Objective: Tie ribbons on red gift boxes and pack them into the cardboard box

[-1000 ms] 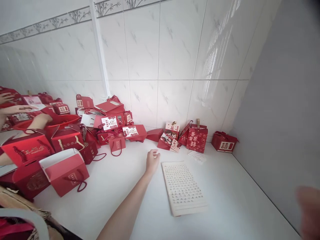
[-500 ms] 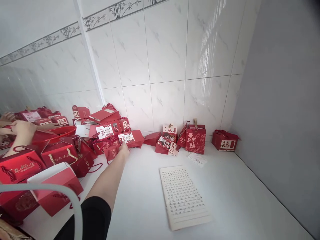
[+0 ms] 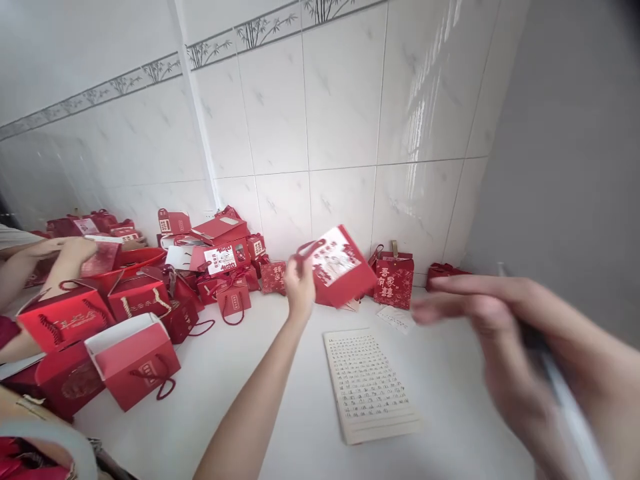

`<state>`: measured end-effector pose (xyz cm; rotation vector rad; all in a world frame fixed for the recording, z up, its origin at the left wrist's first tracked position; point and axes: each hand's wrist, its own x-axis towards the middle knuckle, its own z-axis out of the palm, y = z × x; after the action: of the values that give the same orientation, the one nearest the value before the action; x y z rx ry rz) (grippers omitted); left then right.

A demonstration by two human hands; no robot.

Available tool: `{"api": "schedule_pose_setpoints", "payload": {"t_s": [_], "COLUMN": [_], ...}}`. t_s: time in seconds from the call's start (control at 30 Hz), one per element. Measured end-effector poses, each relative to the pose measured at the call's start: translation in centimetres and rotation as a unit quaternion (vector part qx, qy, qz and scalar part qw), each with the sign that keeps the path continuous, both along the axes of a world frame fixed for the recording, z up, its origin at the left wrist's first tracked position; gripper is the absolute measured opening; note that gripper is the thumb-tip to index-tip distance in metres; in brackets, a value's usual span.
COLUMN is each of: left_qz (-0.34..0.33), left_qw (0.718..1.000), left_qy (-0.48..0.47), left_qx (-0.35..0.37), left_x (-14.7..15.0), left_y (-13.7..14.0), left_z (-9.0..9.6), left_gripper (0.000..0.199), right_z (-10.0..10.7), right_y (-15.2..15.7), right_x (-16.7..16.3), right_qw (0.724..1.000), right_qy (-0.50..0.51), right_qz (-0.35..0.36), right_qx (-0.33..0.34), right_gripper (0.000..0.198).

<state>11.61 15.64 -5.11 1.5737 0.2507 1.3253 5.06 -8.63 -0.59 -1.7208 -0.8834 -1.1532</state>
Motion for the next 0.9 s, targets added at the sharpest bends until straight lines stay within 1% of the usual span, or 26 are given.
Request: {"api": "schedule_pose_setpoints", "payload": {"t_s": [0.03,0.07,0.1,0.17,0.27,0.3,0.37,0.4,0.47,0.57,0.63,0.67,0.73,0.77,0.83,0.87,0.9], "left_qz": [-0.039,-0.088,-0.126,-0.176,-0.244,-0.257,-0.271,-0.274,-0.273,-0.281,-0.307,-0.334,-0.419,-0.474,-0.577,-0.615,-0.636], "left_qw": [0.999,0.992,0.982,0.960,0.908,0.891,0.867,0.860,0.851,0.836,0.821,0.812,0.789,0.775,0.744,0.729,0.719], "left_qy": [-0.006,-0.010,-0.013,0.004,0.067,0.087,0.127,0.149,0.187,0.233,0.259,0.270,0.277,0.268,0.237,0.223,0.217], "left_qx": [0.036,0.090,0.137,0.218,0.335,0.364,0.398,0.404,0.406,0.410,0.405,0.395,0.354,0.321,0.240,0.203,0.176], "left_x": [-0.7,-1.5,-2.4,-4.4,-7.0,-7.7,-8.7,-9.1,-9.8,-10.7,-11.2,-11.3,-11.1,-11.0,-10.5,-10.3,-10.2], "left_y": [-1.6,-3.0,-4.2,-6.0,-6.8,-6.7,-6.4,-6.2,-6.0,-5.9,-5.7,-5.6,-5.3,-5.2,-4.9,-4.9,-4.9], "left_z": [0.7,1.3,2.0,3.0,4.3,4.5,4.9,4.9,5.1,5.4,5.7,5.9,6.1,6.1,6.1,6.0,6.0], "left_gripper": [0.016,0.018,0.018,0.013,0.005,0.005,0.007,0.008,0.007,0.011,0.016,0.017,0.019,0.022,0.037,0.044,0.046], "right_z": [0.3,0.5,0.6,0.6,0.7,0.7,1.0,1.1,1.3,1.3,1.1,1.0,1.0,1.0,1.1,1.2,1.2], "right_y": [0.4,0.7,0.8,0.8,0.1,-0.2,-0.6,-0.7,-0.7,-0.2,0.1,0.2,0.3,0.3,0.3,0.2,0.2], "right_x": [0.0,0.2,0.4,0.8,1.2,1.2,0.9,0.6,0.1,-0.3,-0.4,-0.4,-0.4,-0.4,-0.5,-0.5,-0.5], "right_qw": [1.000,0.999,0.998,0.994,0.986,0.984,0.977,0.973,0.969,0.976,0.978,0.977,0.972,0.969,0.961,0.957,0.950], "right_qy": [-0.014,-0.025,-0.030,-0.025,0.007,0.024,0.063,0.082,0.112,0.134,0.142,0.148,0.160,0.164,0.165,0.164,0.163], "right_qz": [0.006,0.009,0.006,-0.020,-0.057,-0.052,-0.016,0.008,0.042,0.062,0.087,0.105,0.142,0.160,0.197,0.218,0.244], "right_qx": [-0.009,-0.024,-0.046,-0.101,-0.156,-0.171,-0.201,-0.214,-0.217,-0.162,-0.122,-0.108,-0.095,-0.094,-0.098,-0.102,-0.105], "right_gripper": [0.013,0.013,0.016,0.028,0.040,0.039,0.027,0.021,0.021,0.025,0.027,0.025,0.018,0.014,0.010,0.010,0.011]}}
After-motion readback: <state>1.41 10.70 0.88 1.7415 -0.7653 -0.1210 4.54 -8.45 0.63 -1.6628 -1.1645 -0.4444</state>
